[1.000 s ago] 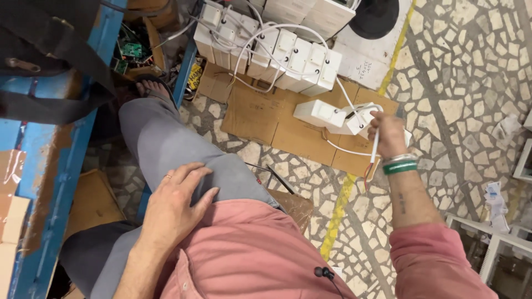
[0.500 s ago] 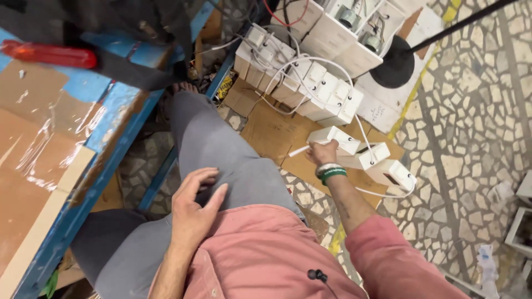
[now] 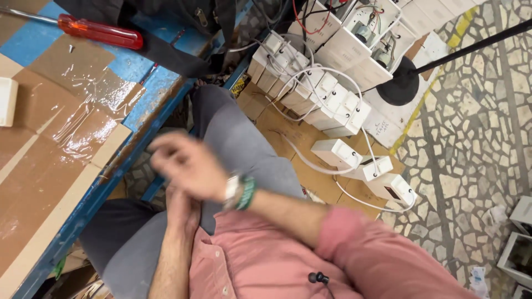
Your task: The person assembles white electrical enclosures by hand, using a screwdriver to tighten screws on the casing. They handle multiple enclosures, place one on the floor, and briefly retrieve a phone from a bag before continuing to secure screws on another unit.
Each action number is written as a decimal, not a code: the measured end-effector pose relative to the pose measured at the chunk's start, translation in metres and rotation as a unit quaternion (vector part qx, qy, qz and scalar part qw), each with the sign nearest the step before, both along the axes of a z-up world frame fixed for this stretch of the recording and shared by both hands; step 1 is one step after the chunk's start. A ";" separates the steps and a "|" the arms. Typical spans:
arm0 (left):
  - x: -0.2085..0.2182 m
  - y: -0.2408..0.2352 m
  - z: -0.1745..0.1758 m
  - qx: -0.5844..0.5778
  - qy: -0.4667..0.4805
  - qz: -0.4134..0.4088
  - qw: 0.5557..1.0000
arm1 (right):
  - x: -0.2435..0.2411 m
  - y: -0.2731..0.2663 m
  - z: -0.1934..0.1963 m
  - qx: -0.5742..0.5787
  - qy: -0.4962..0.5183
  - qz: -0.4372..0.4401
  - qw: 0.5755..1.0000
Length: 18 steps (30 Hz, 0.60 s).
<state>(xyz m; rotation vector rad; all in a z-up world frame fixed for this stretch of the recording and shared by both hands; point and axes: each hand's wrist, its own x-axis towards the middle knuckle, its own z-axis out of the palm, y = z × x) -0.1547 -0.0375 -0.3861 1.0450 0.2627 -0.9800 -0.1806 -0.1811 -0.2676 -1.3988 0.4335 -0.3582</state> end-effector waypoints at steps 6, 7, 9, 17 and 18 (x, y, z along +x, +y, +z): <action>0.001 0.010 -0.001 -0.077 0.127 0.150 0.977 | 0.019 0.062 -0.085 -0.185 0.131 0.159 0.961; 0.004 0.012 -0.002 -0.077 0.126 0.151 0.977 | 0.021 0.058 -0.079 -0.185 0.131 0.160 0.961; 0.008 0.011 -0.006 0.005 0.149 0.114 0.982 | 0.024 0.045 -0.067 -0.129 0.170 0.121 0.969; 0.002 0.004 -0.016 0.044 0.132 0.099 0.985 | 0.022 0.040 -0.086 -0.103 0.199 0.126 0.966; 0.002 0.004 -0.012 0.037 0.133 0.118 0.983 | 0.023 0.043 -0.087 -0.098 0.190 0.124 0.969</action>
